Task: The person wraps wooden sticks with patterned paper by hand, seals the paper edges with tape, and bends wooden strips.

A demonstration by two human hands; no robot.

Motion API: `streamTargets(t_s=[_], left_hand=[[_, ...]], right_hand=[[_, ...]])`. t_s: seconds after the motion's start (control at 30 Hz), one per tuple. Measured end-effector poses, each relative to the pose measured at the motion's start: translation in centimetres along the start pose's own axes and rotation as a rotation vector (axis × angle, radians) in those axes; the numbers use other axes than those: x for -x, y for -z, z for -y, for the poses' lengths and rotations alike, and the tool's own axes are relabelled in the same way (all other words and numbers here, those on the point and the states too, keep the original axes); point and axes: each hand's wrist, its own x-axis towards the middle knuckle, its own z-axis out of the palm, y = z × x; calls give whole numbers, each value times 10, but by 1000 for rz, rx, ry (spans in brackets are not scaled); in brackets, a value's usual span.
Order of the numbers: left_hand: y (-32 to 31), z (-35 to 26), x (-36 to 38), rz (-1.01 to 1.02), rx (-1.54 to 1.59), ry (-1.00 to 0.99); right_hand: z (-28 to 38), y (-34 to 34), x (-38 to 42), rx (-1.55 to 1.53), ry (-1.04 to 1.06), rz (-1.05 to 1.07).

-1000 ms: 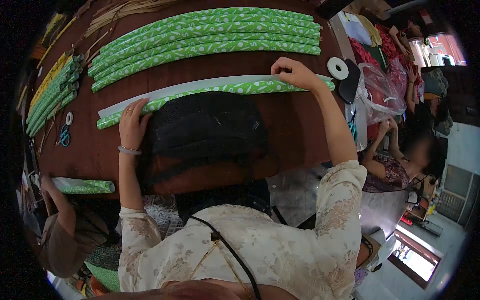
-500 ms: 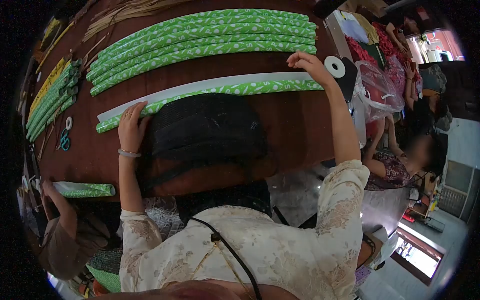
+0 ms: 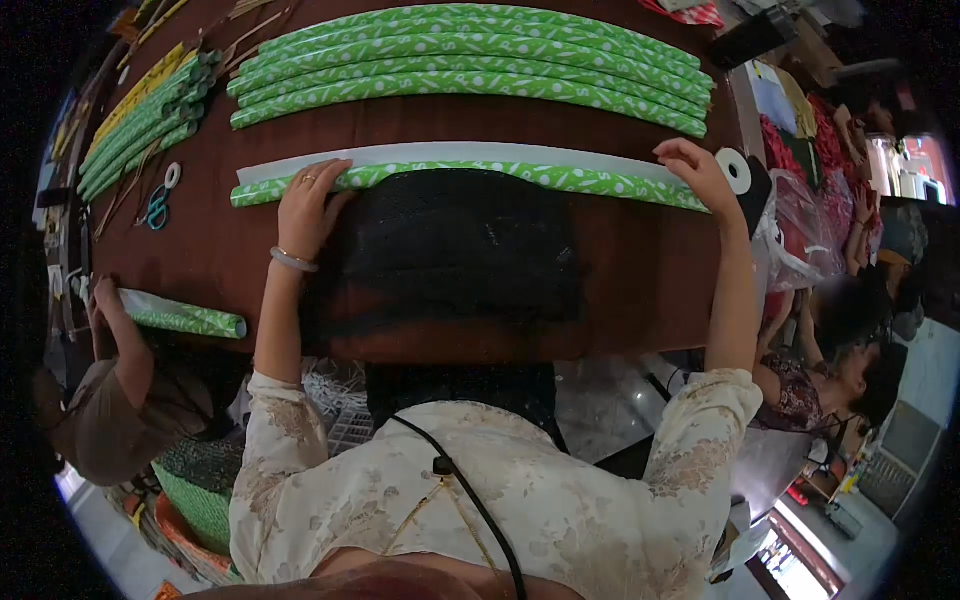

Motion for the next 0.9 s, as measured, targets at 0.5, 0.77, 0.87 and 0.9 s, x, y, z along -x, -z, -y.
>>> streamTargets(t_s=[0.5,0.77,0.87,0.9], left_hand=[[-7,0,0,-3,6,-38],[-7,-1,1,14,-5,0],[-4,-2,0,-4,-12,-16],[-4,-2,0,-21,-8,-24]], right_hand=[[-16,32,28,137,-96,-26],[-14,22,27,236,-79,-57],[-3,0,14,183,60,-184],[2,-8,9,151,94,-180]])
